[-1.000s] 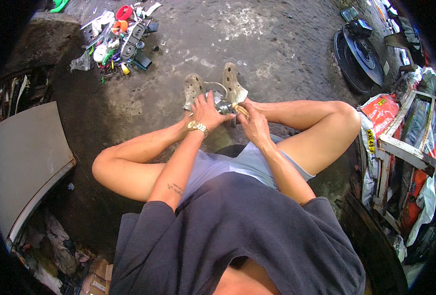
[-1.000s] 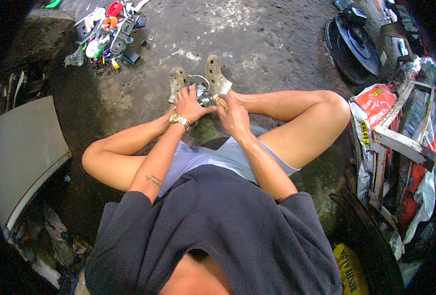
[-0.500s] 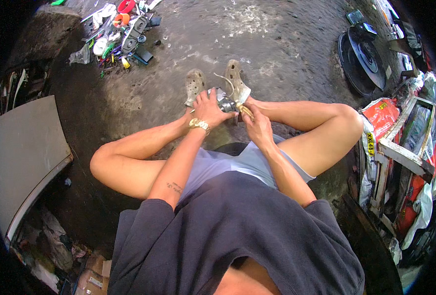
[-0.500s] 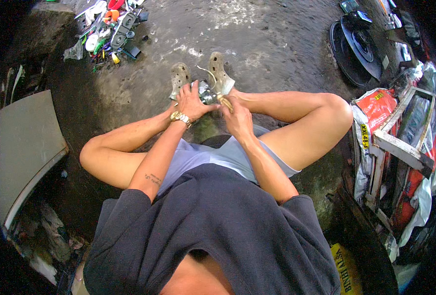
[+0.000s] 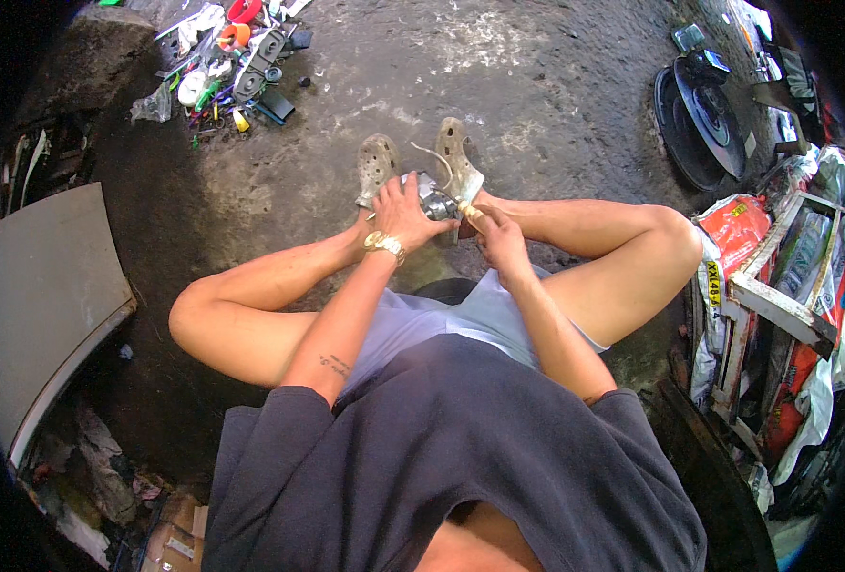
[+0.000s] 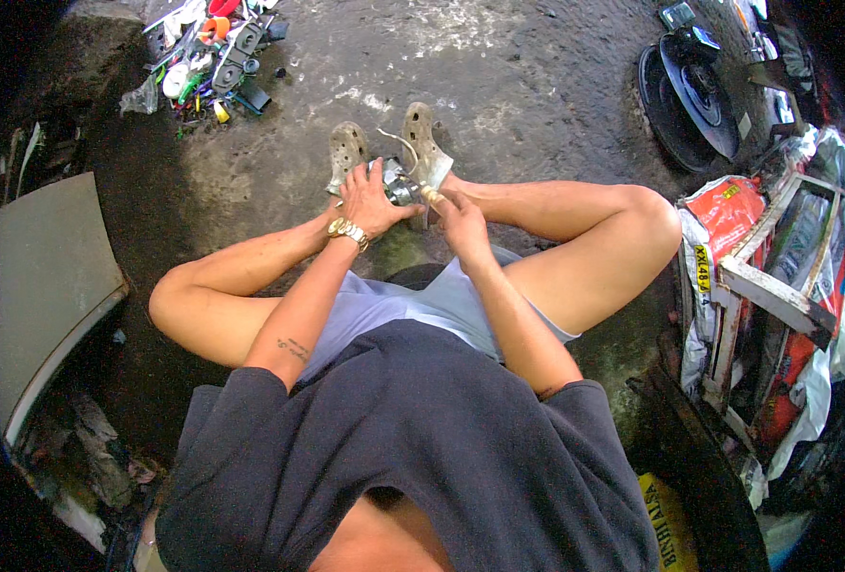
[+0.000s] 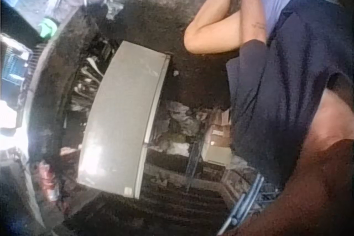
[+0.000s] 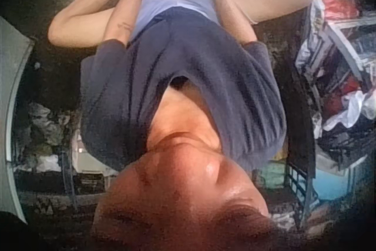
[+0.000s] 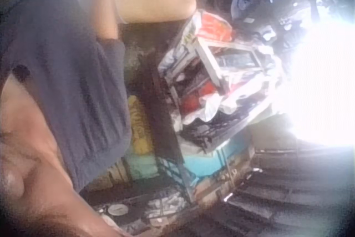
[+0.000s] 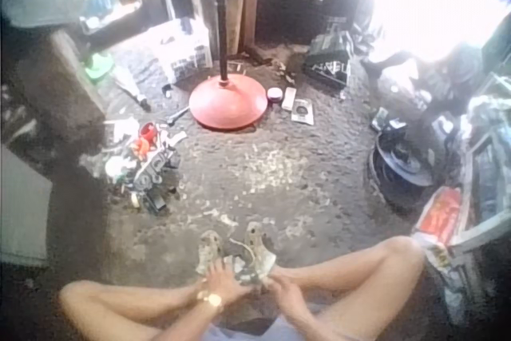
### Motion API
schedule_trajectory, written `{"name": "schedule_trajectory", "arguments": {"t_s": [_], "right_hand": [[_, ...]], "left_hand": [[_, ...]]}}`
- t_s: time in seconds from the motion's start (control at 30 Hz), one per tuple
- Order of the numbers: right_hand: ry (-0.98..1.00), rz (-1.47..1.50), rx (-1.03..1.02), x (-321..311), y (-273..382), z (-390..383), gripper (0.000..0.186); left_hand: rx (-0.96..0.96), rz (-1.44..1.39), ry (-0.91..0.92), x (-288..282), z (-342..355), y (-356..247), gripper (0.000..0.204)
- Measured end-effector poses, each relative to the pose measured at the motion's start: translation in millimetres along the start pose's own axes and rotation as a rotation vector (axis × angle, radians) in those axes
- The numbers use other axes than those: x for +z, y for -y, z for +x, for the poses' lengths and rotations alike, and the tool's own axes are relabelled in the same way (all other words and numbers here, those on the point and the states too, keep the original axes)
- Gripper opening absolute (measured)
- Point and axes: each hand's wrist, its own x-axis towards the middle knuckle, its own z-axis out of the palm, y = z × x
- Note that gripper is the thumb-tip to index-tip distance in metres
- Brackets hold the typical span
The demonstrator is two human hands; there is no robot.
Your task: The person sits on the floor and uses a screwdriver to disassemble and reassemble a small mechanical component. They remove screws, separate parts, and then put the component back together.
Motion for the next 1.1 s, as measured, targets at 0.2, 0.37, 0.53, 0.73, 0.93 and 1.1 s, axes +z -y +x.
{"name": "schedule_trajectory", "arguments": {"t_s": [0.2, 0.37, 0.53, 0.73, 0.93, 1.1], "right_hand": [[0.363, 0.639, 0.652, -2.7, 37.9, -2.1, 0.020], [0.279, -0.248, 0.249, -10.6, 51.0, 12.9, 0.025], [0.155, -1.164, -0.697, -23.1, 42.9, 20.2, 0.037], [-0.052, -0.738, -0.414, -7.9, 51.1, 10.7, 0.033], [-0.011, -0.876, -0.593, -7.5, 65.3, -12.8, 0.032], [-0.152, -0.703, -0.512, 3.2, 57.2, -9.7, 0.048]], "left_hand": [[0.006, 0.008, -0.032, 8.5, -0.9, 7.2, 0.120], [0.018, 0.004, -0.025, 10.4, -1.7, 4.3, 0.122], [0.014, 0.024, -0.027, 3.4, 2.5, 4.3, 0.125], [-0.004, 0.036, 0.011, 1.9, 1.2, 1.3, 0.127], [0.017, 0.029, -0.043, -3.5, -3.9, -2.7, 0.122], [0.450, 0.116, -0.162, 0.0, -7.6, -14.5, 0.076]]}}
